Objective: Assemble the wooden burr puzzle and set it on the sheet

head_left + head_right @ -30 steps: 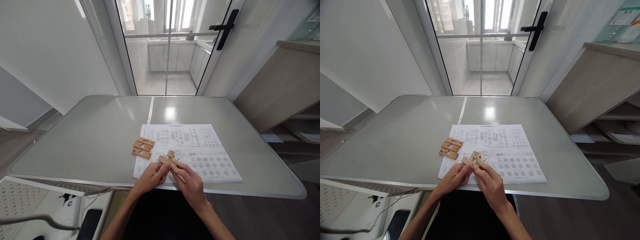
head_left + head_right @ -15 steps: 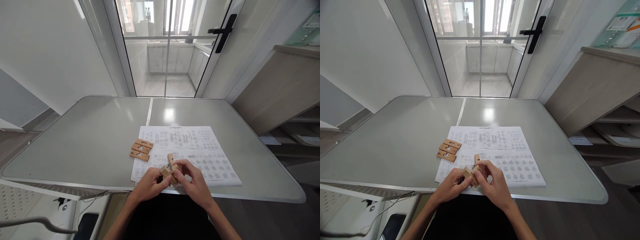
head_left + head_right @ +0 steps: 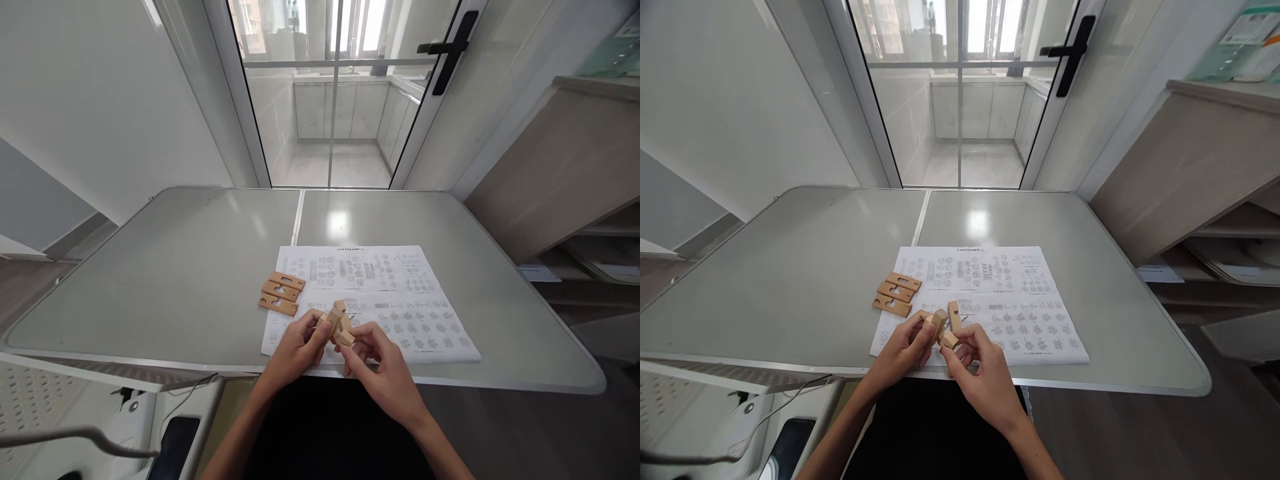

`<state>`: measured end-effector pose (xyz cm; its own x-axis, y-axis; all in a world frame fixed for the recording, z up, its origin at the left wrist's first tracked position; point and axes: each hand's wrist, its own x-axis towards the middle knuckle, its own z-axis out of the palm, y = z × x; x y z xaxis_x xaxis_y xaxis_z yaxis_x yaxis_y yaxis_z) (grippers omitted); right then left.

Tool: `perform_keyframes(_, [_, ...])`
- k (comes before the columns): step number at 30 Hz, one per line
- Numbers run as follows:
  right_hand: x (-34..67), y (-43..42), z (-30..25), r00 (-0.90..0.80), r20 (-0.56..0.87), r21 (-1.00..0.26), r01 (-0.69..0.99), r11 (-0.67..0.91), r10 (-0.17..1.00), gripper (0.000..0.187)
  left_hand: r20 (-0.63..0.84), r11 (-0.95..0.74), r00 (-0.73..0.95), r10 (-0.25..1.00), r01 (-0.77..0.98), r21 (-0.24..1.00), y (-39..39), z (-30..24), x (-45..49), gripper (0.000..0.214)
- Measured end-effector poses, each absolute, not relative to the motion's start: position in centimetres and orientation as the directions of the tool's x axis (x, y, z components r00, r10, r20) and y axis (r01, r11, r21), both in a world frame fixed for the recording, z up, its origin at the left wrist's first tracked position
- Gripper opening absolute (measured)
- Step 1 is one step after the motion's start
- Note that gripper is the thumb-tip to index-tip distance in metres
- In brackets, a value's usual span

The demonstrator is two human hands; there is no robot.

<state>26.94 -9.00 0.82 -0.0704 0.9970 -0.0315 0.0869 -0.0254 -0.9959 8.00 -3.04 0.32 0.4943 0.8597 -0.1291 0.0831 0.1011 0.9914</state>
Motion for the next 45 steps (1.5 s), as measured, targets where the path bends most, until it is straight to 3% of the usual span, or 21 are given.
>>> perform_keyframes(6, [27.9, -8.6, 0.7, -0.142, 0.0, -0.977, 0.209, 0.03, 0.99, 0.024, -0.148, 0.154, 0.435, 0.888, 0.022, 0.988, -2.7, -0.3, 7.9, 0.044])
perform_keyframes(13, [28.9, -7.7, 0.2, -0.043, 0.169, -0.88, 0.443, 0.171, 0.985, 0.018, -0.157, 0.164, 0.386, 0.909, 0.013, 0.986, -2.4, -0.4, 7.9, 0.047])
perform_keyframes(18, [28.6, -7.4, -0.9, -0.048, 0.239, -0.787, 0.576, 0.222, 0.97, 0.025, -0.146, 0.164, 0.384, 0.912, -0.014, 0.986, -2.4, -0.3, 8.1, 0.046])
perform_keyframes(28, [28.4, -7.2, -2.1, -0.054, 0.234, -0.769, 0.601, 0.218, 0.971, 0.033, -0.161, 0.164, 0.379, 0.911, 0.024, 0.986, -2.5, -0.2, 8.1, 0.044])
perform_keyframes(45, [28.4, -7.2, -2.3, -0.049, 0.237, -0.761, 0.611, 0.216, 0.97, 0.029, -0.161, 0.164, 0.385, 0.909, 0.027, 0.986, -2.4, -0.4, 8.1, 0.043])
